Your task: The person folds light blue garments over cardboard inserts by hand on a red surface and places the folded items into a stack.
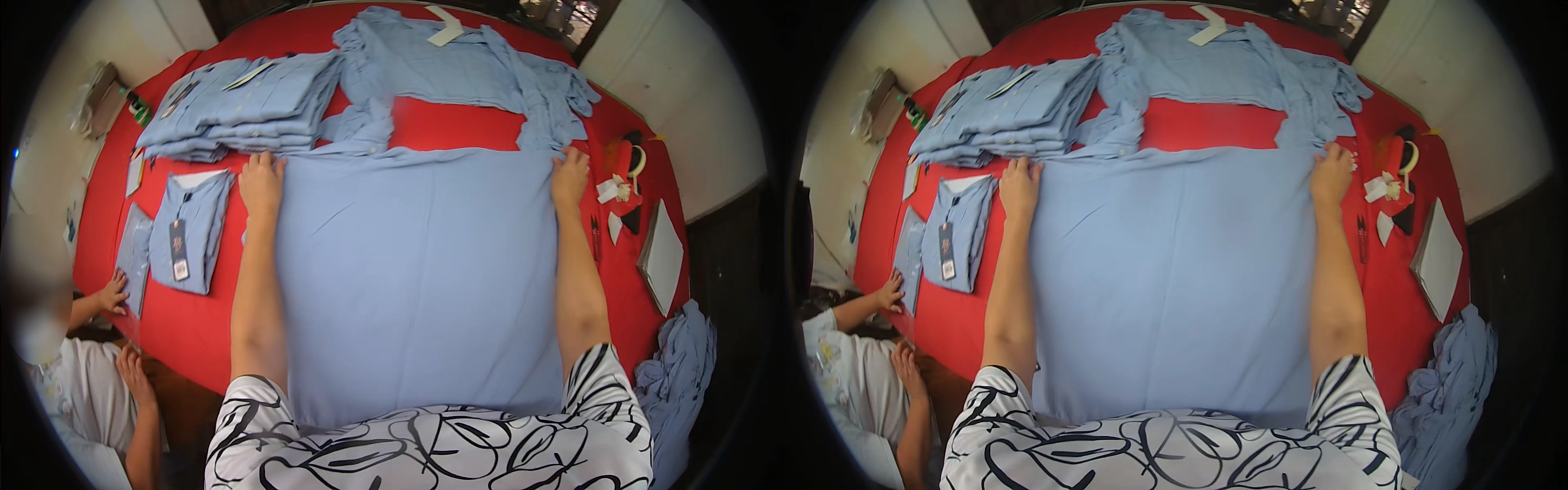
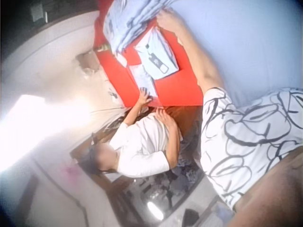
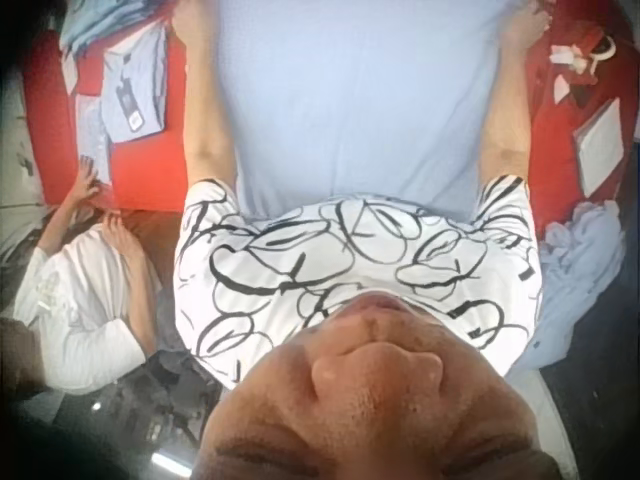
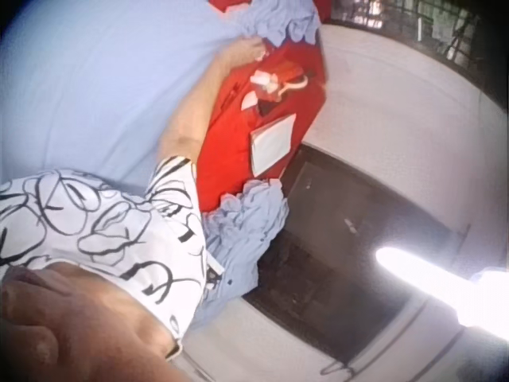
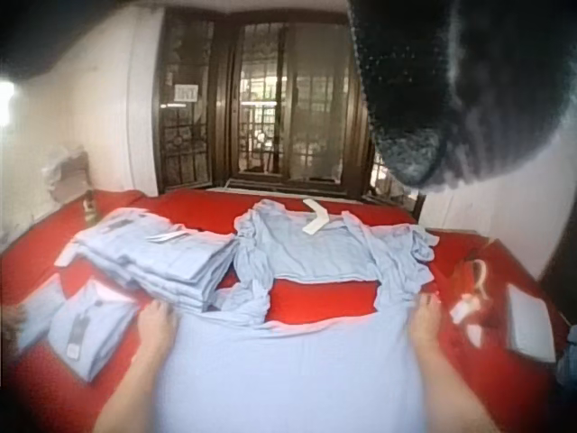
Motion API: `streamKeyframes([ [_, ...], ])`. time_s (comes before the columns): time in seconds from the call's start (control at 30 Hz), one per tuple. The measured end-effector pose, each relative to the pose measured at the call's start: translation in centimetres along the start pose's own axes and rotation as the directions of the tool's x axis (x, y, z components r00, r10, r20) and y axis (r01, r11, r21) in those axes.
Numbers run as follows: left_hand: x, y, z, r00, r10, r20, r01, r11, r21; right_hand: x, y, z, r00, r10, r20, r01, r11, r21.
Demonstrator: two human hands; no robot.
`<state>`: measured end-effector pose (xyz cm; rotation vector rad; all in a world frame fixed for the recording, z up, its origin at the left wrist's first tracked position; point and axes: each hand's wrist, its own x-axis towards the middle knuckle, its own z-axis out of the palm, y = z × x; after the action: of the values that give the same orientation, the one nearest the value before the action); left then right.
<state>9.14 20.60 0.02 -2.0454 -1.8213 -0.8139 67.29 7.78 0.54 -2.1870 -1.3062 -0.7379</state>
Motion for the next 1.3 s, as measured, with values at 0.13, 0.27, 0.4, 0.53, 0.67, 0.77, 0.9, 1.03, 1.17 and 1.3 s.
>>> streamKeyframes([
  [0.13, -7.9, 3.8, -8.4, 0.978, -0.024, 0.206, 0.03, 0.999, -0.024, -7.5, -4.3, -10.5, 0.919, 0.073, 0.386, -0.1, 0.994, 0.049],
  [0.27, -12.9, 3.4, -6.9, 0.986, 0.06, 0.155, -0.051, 0.997, -0.062, -14.9, -4.0, -11.8, 0.889, 0.062, 0.453, -0.043, 0.998, -0.052],
  [0.4, -12.7, -0.9, -6.5, 0.962, 0.091, 0.258, -0.056, 0.989, -0.14, -15.1, -1.4, -10.6, 0.89, 0.029, 0.455, -0.045, 0.999, 0.024],
  [0.53, -16.5, -4.7, -13.7, 0.971, 0.145, 0.188, -0.179, 0.967, 0.179, -17.6, 3.1, -17.9, 0.811, 0.094, 0.577, -0.168, 0.983, 0.075],
  [0.67, -25.4, -6.8, -23.6, 0.888, -0.334, 0.315, 0.298, 0.941, 0.158, -25.6, 6.8, -30.2, 0.676, 0.302, 0.672, -0.377, 0.925, -0.037],
  [0.77, -31.4, -7.7, -27.0, 0.754, -0.37, 0.542, 0.413, 0.909, 0.045, -31.0, 7.2, -34.4, 0.442, 0.393, 0.806, -0.441, 0.878, -0.187],
  [0.9, -33.7, -8.6, -26.1, 0.756, -0.394, 0.522, 0.553, 0.811, -0.189, -34.8, 7.4, -35.1, 0.648, 0.168, 0.743, -0.308, 0.95, 0.055],
  [1.03, -34.1, -6.6, -25.6, 0.771, -0.502, 0.392, 0.572, 0.816, -0.082, -36.6, 9.9, -35.0, 0.65, 0.286, 0.704, -0.679, 0.636, 0.368],
  [1.17, -35.4, -7.6, -24.7, 0.848, -0.438, 0.299, 0.481, 0.873, -0.085, -38.4, 9.4, -36.5, 0.472, 0.409, 0.781, -0.859, 0.412, 0.303],
  [1.3, -35.2, -6.6, -25.0, 0.842, -0.462, 0.279, 0.485, 0.875, -0.012, -39.2, 10.7, -38.3, 0.382, 0.406, 0.83, -0.776, 0.629, 0.049],
])
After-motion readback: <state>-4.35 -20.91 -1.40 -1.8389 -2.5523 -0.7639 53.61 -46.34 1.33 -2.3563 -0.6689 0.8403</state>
